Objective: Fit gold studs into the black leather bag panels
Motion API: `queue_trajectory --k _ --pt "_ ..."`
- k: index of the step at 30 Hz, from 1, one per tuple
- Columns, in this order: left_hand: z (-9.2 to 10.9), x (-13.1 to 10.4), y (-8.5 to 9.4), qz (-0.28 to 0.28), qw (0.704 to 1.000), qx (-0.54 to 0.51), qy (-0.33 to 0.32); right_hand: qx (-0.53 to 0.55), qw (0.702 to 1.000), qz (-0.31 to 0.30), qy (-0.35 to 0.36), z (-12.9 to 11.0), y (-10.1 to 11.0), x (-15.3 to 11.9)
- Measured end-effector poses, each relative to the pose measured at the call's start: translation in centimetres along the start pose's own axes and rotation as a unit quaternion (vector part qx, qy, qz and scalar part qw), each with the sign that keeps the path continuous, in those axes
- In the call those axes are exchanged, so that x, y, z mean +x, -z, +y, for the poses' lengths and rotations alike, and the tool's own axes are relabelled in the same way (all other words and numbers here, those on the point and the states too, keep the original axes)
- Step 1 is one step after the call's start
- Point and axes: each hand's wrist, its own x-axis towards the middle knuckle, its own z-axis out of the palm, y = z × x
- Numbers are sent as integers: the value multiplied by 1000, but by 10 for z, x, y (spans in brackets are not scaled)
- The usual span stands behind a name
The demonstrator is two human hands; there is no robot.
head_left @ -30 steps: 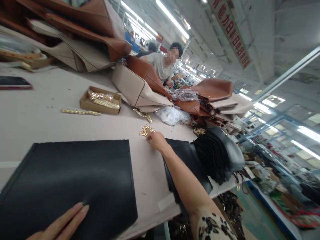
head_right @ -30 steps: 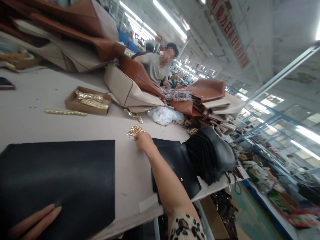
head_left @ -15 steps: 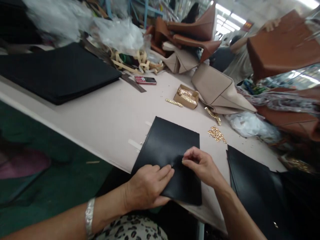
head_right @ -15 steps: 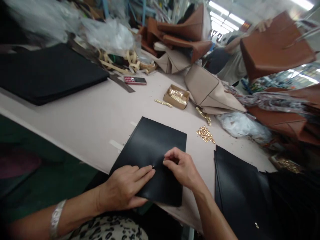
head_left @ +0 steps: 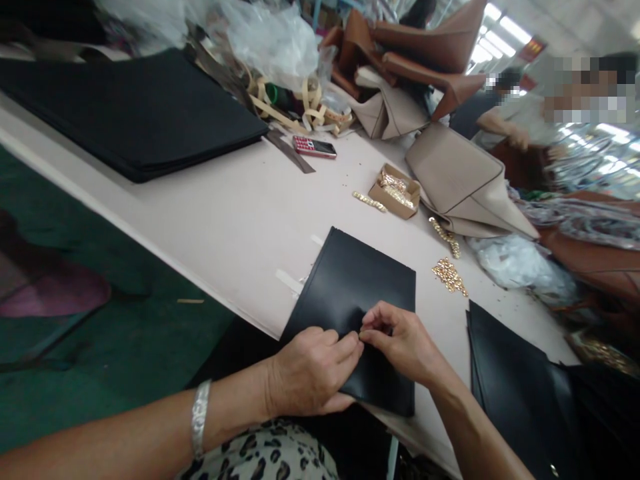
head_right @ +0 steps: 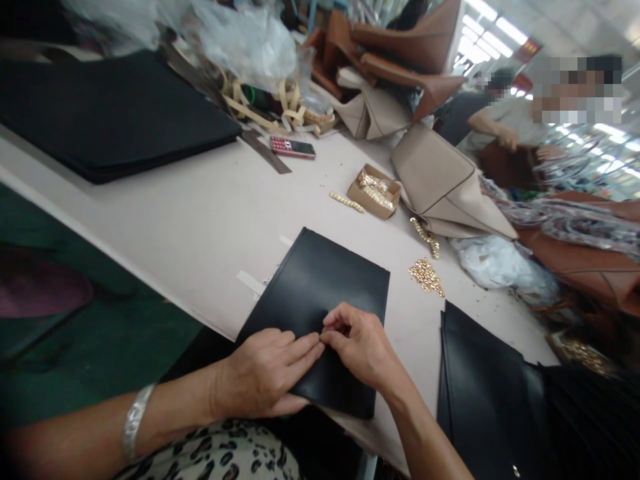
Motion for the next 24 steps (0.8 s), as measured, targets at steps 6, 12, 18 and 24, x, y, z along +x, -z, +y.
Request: queue_trajectory --k 6,12,18,24 --pt "-1 0 0 6 1000 -14 0 -24 997 -53 -55 0 7 15" --pt "-6 0 2 -8 999 -35 -17 -87 988 -76 -99 -10 12 32" --pt "-1 -1 8 -23 998 -53 5 -111 989 -38 -89 -14 8 27" --pt "-9 1 1 73 993 -85 26 -174 978 -81 87 -32 22 -25"
